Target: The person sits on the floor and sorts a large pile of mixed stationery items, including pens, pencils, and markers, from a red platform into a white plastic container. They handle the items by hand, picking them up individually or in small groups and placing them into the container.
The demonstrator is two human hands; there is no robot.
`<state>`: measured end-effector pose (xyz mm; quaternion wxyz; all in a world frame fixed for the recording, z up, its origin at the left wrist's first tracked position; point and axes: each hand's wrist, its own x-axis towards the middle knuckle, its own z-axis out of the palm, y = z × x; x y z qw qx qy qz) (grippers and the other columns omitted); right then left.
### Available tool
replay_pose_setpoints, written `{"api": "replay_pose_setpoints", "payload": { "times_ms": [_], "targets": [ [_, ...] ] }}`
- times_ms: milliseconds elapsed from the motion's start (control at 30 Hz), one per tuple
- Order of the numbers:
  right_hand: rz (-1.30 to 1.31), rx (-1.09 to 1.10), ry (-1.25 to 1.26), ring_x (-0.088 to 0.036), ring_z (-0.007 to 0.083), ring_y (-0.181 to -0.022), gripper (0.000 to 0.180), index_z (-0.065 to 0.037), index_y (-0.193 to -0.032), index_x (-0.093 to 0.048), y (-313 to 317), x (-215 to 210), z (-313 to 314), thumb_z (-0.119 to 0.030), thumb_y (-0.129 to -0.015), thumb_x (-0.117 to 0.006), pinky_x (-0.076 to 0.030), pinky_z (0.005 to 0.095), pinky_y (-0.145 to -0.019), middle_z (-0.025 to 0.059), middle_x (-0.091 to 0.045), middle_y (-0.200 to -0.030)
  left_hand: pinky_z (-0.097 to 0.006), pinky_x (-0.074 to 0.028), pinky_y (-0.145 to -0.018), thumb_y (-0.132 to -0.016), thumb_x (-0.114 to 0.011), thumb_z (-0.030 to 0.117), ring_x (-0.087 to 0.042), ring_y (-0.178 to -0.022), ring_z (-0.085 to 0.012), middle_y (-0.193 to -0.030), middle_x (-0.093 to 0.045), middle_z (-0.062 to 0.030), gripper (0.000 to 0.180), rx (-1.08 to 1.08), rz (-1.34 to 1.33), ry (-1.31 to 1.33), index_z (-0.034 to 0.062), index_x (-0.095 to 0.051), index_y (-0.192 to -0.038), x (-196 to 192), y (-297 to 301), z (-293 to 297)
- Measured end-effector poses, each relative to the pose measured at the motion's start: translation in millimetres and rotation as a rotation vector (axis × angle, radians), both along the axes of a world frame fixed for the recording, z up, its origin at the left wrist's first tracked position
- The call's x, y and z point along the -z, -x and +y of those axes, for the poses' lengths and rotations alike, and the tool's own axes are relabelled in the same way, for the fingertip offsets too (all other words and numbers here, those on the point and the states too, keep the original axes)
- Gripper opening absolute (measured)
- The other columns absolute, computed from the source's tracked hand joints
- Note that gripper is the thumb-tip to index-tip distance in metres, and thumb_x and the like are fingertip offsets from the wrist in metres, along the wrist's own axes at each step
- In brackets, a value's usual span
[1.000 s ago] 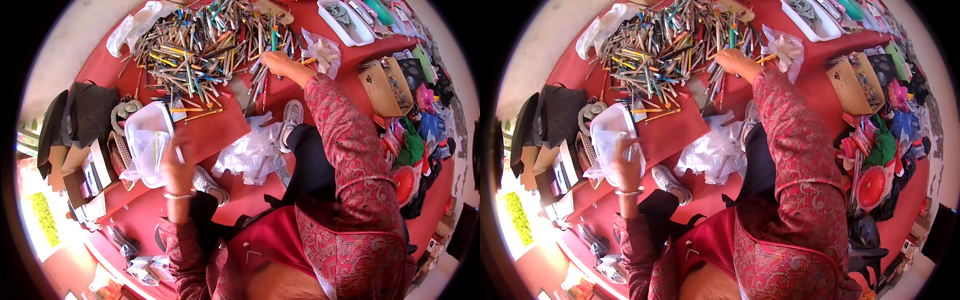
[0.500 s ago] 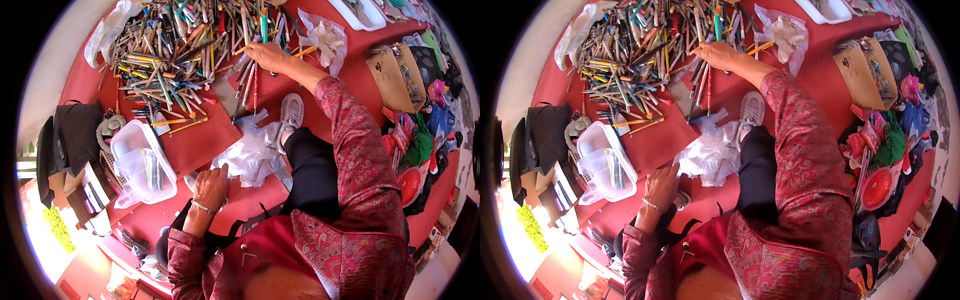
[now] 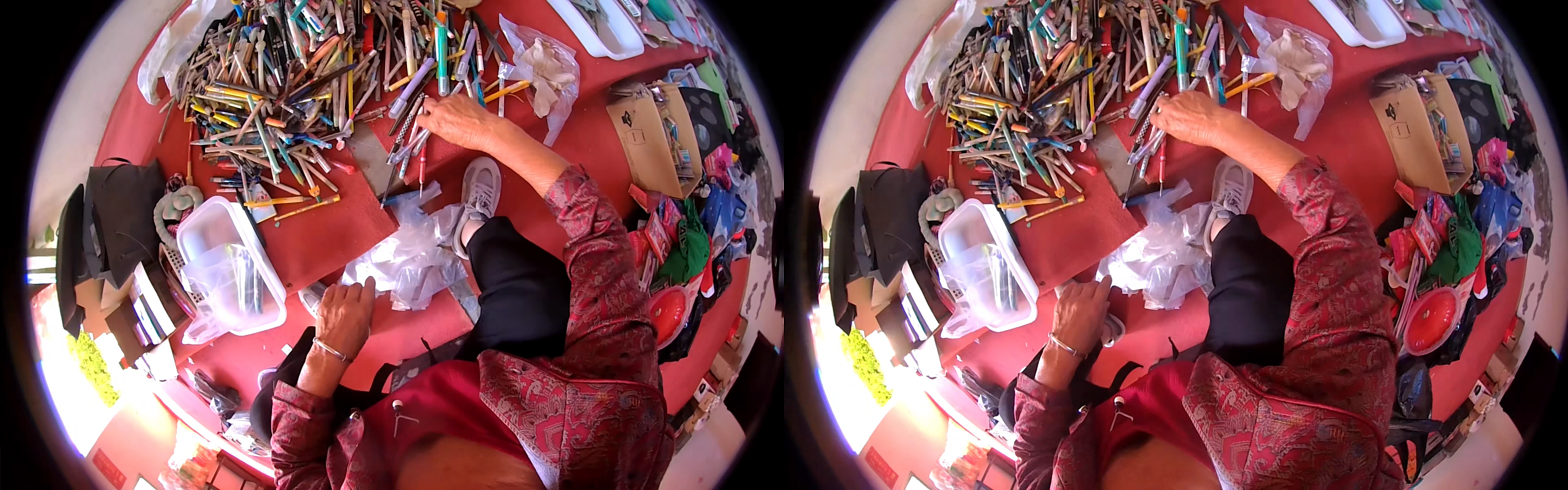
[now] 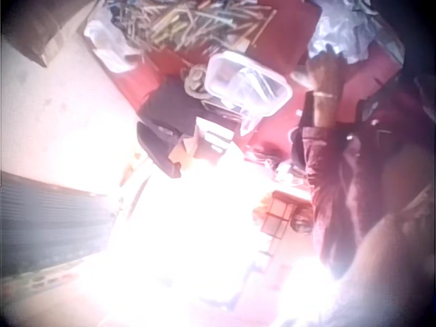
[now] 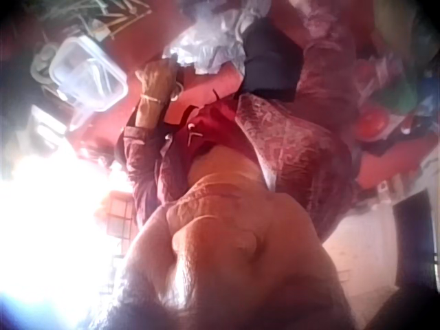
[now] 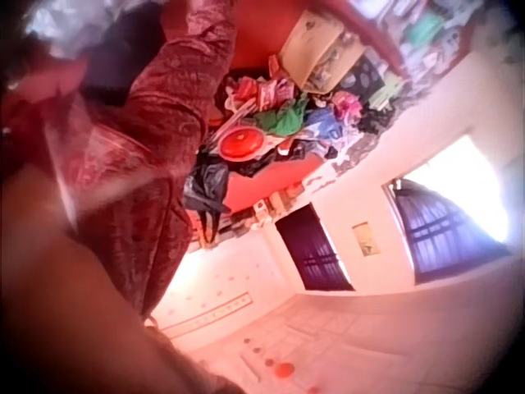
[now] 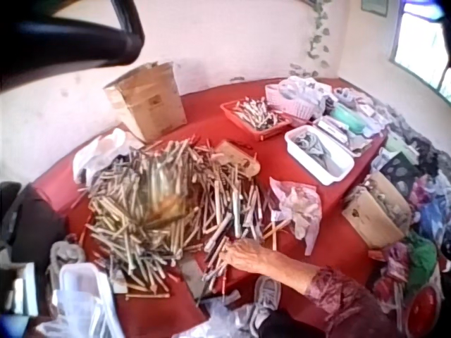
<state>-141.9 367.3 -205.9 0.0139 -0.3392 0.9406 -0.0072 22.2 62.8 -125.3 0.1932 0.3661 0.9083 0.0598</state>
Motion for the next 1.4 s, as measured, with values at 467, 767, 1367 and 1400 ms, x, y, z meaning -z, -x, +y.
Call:
{"api": "replay_pose_setpoints", "payload": {
  "times_ms": [467,767,1367,1400],
  "targets": [
    [0.209,-0.115,-0.114,-0.06,0.0167,-0.062,0.02,0.002,-0.084,-0.052,8,36,-44,-0.013,-0.071,-0.051,-0.046,0.0278,-0.044,0.0147,-0.058,-0.077,-0.037,-0.041,-0.077,-0.073,-0.05,0.011,-0.055,-0.076,-0.0215,-0.076,-0.056,-0.0071,0.031,0.011,0.066,0.023,0.0034,-0.053,-0.103,-4,3,5],
    [0.299,-0.181,-0.05,-0.058,0.0177,-0.054,0.012,0.0,-0.069,-0.055,21,61,-49,-0.01,-0.071,-0.05,-0.048,0.0288,-0.043,0.0125,-0.054,-0.07,-0.036,-0.041,-0.074,-0.071,-0.057,0.013,-0.054,-0.081,-0.0256,-0.087,-0.056,-0.0092,0.033,-0.02,-0.059,0.126,0.0047,-0.051,-0.102,7,-3,-8],
    [0.061,0.185,-0.292,-0.057,0.0168,-0.061,0.016,-0.001,-0.088,-0.057,46,-11,-1,-0.004,-0.074,-0.05,-0.048,0.0302,-0.043,0.0066,-0.055,-0.06,-0.036,-0.043,-0.069,-0.067,-0.056,0.011,-0.055,-0.078,-0.0249,-0.082,-0.055,-0.0089,0.034,-0.009,-0.109,0.175,0.0052,-0.05,-0.1,8,-6,-8],
    [0.163,0.154,-0.237,-0.055,0.0144,-0.058,0.02,0.002,-0.09,-0.056,51,16,-1,-0.006,-0.072,-0.052,-0.046,0.027,-0.04,0.0079,-0.056,-0.062,-0.036,-0.043,-0.069,-0.067,-0.057,0.011,-0.055,-0.079,-0.025,-0.083,-0.055,-0.009,0.036,-0.011,-0.102,0.153,0.0051,-0.05,-0.102,7,-4,-6]
  ]
}}
